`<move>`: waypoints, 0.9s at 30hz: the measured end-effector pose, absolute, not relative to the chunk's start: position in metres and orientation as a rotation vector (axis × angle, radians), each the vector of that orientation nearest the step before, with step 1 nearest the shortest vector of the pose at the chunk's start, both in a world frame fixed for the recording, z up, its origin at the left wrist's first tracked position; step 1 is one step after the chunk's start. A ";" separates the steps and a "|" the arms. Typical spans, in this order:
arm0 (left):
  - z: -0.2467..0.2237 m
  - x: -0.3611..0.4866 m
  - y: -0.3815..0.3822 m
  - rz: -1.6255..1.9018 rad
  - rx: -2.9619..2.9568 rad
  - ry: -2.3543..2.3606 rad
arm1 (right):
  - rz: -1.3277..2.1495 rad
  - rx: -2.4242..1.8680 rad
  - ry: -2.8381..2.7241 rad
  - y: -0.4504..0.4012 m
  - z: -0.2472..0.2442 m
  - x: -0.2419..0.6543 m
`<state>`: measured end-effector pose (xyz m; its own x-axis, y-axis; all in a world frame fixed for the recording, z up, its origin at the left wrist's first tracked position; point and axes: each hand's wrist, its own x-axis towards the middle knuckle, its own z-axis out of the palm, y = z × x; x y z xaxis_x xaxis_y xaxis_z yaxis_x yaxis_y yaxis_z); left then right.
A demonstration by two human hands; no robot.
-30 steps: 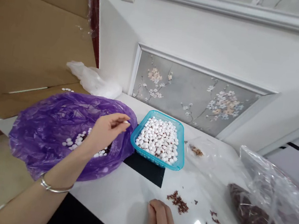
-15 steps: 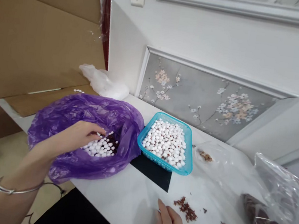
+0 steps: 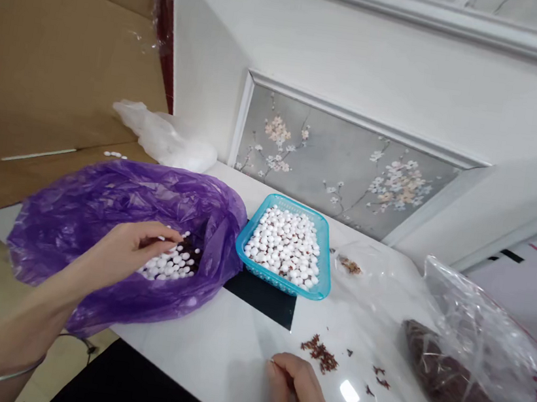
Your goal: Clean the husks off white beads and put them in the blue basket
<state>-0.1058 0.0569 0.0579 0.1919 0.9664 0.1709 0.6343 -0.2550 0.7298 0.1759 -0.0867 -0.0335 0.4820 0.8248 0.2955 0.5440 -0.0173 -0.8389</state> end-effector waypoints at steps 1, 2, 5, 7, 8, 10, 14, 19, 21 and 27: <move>0.056 -0.095 0.051 0.926 1.767 1.351 | 0.418 -1.667 -1.131 -0.085 -0.030 0.173; 0.053 -0.083 0.044 0.956 1.545 1.207 | 0.499 -1.628 -1.083 -0.083 -0.027 0.168; 0.040 -0.046 0.024 0.930 0.970 0.852 | 0.710 -1.452 -1.000 -0.074 -0.014 0.150; 0.030 -0.027 0.013 0.857 0.762 0.742 | 0.803 -1.355 -0.980 -0.068 -0.006 0.140; 0.025 -0.020 0.010 0.825 0.693 0.720 | 0.834 -1.324 -0.970 -0.066 -0.003 0.136; 0.018 -0.011 0.006 0.783 0.584 0.695 | 0.883 -1.296 -0.933 -0.063 0.000 0.132; 0.010 -0.004 0.005 0.757 0.484 0.645 | 0.960 -1.266 -0.858 -0.062 0.001 0.129; 0.006 -0.001 0.003 0.762 0.560 0.571 | 0.901 -1.211 -0.881 -0.056 0.002 0.121; 0.005 -0.001 0.001 0.771 0.575 0.569 | 0.826 -1.197 -0.912 -0.054 0.001 0.116; 0.004 -0.003 -0.002 0.818 0.552 0.659 | 0.646 -1.218 -1.054 -0.054 -0.002 0.110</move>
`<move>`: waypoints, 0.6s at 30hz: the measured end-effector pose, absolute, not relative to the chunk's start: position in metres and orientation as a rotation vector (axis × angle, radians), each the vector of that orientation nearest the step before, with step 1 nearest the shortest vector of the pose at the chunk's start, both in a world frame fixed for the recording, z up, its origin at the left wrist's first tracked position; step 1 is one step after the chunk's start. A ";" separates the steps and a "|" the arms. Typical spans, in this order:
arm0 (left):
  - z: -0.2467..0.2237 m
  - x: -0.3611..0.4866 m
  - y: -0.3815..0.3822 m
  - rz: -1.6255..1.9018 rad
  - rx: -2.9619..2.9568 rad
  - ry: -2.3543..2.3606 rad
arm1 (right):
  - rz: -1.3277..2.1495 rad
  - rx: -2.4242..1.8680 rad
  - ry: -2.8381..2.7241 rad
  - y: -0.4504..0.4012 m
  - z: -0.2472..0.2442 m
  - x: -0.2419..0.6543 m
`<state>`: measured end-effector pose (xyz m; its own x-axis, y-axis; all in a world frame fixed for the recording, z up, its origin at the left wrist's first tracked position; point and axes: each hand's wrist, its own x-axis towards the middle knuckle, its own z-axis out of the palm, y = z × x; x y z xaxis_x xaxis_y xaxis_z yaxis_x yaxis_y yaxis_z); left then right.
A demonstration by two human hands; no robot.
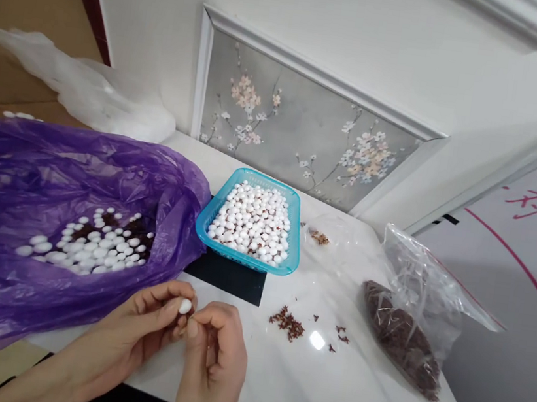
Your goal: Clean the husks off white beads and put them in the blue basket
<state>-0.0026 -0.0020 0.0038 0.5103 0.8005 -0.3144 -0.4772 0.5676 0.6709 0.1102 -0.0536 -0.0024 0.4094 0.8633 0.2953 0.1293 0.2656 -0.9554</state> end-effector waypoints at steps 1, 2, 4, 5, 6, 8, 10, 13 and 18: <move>0.004 -0.003 -0.002 0.820 0.565 0.656 | 0.626 -1.226 -1.068 -0.054 -0.002 0.110; 0.004 -0.003 -0.002 0.820 0.580 0.651 | 0.611 -1.230 -1.079 -0.055 -0.002 0.110; 0.004 -0.002 -0.002 0.821 0.604 0.648 | 0.590 -1.233 -1.098 -0.056 -0.002 0.110; 0.004 -0.002 -0.002 0.822 0.614 0.650 | 0.584 -1.236 -1.109 -0.056 -0.003 0.110; 0.003 -0.002 -0.002 0.823 0.623 0.655 | 0.577 -1.243 -1.119 -0.056 -0.003 0.110; 0.003 -0.002 -0.002 0.832 0.632 0.670 | 0.562 -1.261 -1.137 -0.056 -0.004 0.110; 0.002 -0.002 -0.003 0.842 0.637 0.693 | 0.553 -1.270 -1.145 -0.055 -0.005 0.109; 0.002 -0.002 -0.003 0.844 0.645 0.720 | 0.556 -1.267 -1.147 -0.055 -0.006 0.109; 0.004 -0.001 -0.003 0.872 0.653 0.738 | 0.524 -1.276 -1.161 -0.054 -0.009 0.109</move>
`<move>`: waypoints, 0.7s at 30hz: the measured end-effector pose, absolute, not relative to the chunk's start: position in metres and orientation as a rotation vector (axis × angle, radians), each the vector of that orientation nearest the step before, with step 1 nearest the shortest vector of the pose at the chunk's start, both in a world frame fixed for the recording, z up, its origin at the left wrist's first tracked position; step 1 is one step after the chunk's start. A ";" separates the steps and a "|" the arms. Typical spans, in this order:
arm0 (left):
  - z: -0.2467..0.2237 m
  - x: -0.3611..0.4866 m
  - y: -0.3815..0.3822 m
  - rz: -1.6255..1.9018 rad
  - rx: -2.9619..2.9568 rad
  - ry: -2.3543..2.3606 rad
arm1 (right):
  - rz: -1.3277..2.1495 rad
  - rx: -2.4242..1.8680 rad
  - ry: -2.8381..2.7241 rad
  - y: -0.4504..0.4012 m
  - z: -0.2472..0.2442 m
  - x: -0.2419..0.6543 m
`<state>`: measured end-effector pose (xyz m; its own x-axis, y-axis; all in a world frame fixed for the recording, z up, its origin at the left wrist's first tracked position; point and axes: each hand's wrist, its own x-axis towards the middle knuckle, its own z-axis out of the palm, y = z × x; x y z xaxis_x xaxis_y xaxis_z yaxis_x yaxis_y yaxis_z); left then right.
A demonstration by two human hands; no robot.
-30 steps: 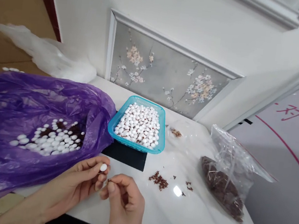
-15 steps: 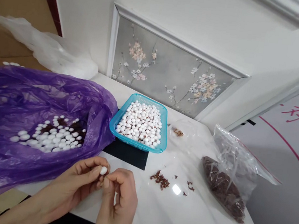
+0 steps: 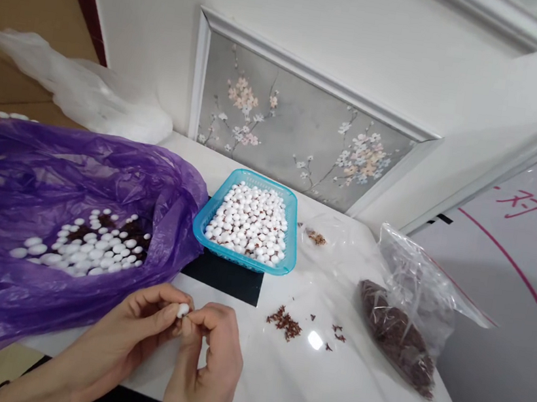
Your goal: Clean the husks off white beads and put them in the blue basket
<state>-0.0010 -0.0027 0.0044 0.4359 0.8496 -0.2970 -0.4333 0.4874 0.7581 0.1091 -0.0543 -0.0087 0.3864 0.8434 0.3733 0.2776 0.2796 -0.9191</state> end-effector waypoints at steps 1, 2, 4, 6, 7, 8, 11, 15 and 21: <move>0.005 -0.001 -0.003 0.879 0.653 0.743 | 0.527 -1.280 -1.174 -0.054 -0.009 0.110; 0.005 -0.001 -0.003 0.884 0.658 0.747 | 0.533 -1.281 -1.186 -0.054 -0.010 0.110; 0.006 0.000 -0.004 0.895 0.667 0.754 | 0.547 -1.272 -1.193 -0.054 -0.011 0.110; 0.007 0.000 -0.005 0.909 0.674 0.765 | 0.561 -1.261 -1.173 -0.055 -0.010 0.110; 0.007 0.001 -0.006 0.916 0.679 0.771 | 0.570 -1.258 -1.158 -0.055 -0.009 0.110; 0.008 0.001 -0.006 0.927 0.686 0.779 | 0.581 -1.257 -1.144 -0.055 -0.008 0.110; 0.008 0.001 -0.007 0.948 0.730 0.795 | 0.615 -1.259 -1.118 -0.055 -0.006 0.109; 0.004 0.001 -0.005 0.953 0.819 0.808 | 0.606 -1.277 -1.118 -0.056 -0.006 0.109; -0.001 -0.001 -0.004 0.969 0.961 0.844 | 0.635 -1.349 -1.111 -0.058 -0.006 0.109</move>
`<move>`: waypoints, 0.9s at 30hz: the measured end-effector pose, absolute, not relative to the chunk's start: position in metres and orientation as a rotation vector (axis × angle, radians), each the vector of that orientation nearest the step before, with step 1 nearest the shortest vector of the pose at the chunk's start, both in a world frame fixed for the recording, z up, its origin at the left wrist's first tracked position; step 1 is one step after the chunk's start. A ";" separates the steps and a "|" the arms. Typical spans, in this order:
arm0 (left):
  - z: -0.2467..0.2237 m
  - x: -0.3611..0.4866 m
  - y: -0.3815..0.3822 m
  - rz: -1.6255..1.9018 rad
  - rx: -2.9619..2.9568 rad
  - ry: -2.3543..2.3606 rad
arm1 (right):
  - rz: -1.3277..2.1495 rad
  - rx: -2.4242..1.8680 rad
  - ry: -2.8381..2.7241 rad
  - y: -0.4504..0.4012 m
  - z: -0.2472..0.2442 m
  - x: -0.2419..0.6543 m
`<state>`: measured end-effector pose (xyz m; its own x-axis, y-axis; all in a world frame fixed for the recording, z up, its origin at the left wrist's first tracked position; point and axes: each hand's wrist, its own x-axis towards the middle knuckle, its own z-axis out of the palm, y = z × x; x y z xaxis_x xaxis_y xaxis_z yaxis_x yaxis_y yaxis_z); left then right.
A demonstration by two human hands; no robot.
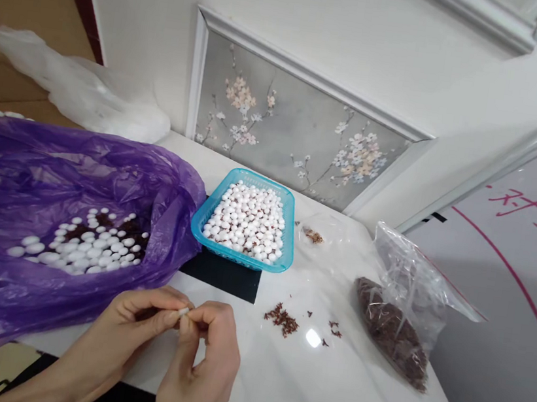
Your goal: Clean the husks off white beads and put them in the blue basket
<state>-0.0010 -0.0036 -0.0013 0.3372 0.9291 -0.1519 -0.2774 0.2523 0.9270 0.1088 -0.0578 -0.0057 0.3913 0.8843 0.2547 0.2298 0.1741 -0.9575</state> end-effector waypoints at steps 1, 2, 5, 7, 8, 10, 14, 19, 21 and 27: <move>-0.001 -0.001 -0.004 0.961 0.986 0.852 | 0.661 -1.365 -1.103 -0.057 -0.005 0.109; -0.002 -0.002 -0.004 0.954 1.005 0.857 | 0.690 -1.373 -1.089 -0.057 -0.005 0.109; -0.001 -0.002 -0.004 0.954 0.985 0.838 | 0.787 -1.313 -1.000 -0.055 -0.001 0.109; 0.001 -0.001 -0.005 0.957 0.908 0.776 | 0.859 -1.201 -0.927 -0.055 0.001 0.109; 0.002 -0.001 -0.005 0.948 0.867 0.730 | 0.884 -1.147 -0.900 -0.056 0.001 0.109; 0.004 -0.001 -0.006 0.918 0.802 0.652 | 0.885 -1.104 -0.878 -0.058 0.000 0.112; 0.003 -0.004 -0.008 0.925 0.787 0.601 | 0.791 -1.242 -0.894 -0.063 -0.009 0.121; -0.003 -0.008 -0.008 1.012 0.970 0.597 | 0.819 -1.299 -0.953 -0.065 -0.020 0.127; -0.004 -0.008 -0.008 1.035 1.021 0.587 | 0.827 -1.300 -1.005 -0.065 -0.021 0.127; -0.002 -0.006 -0.008 1.078 1.088 0.499 | 0.811 -1.315 -1.062 -0.066 -0.020 0.127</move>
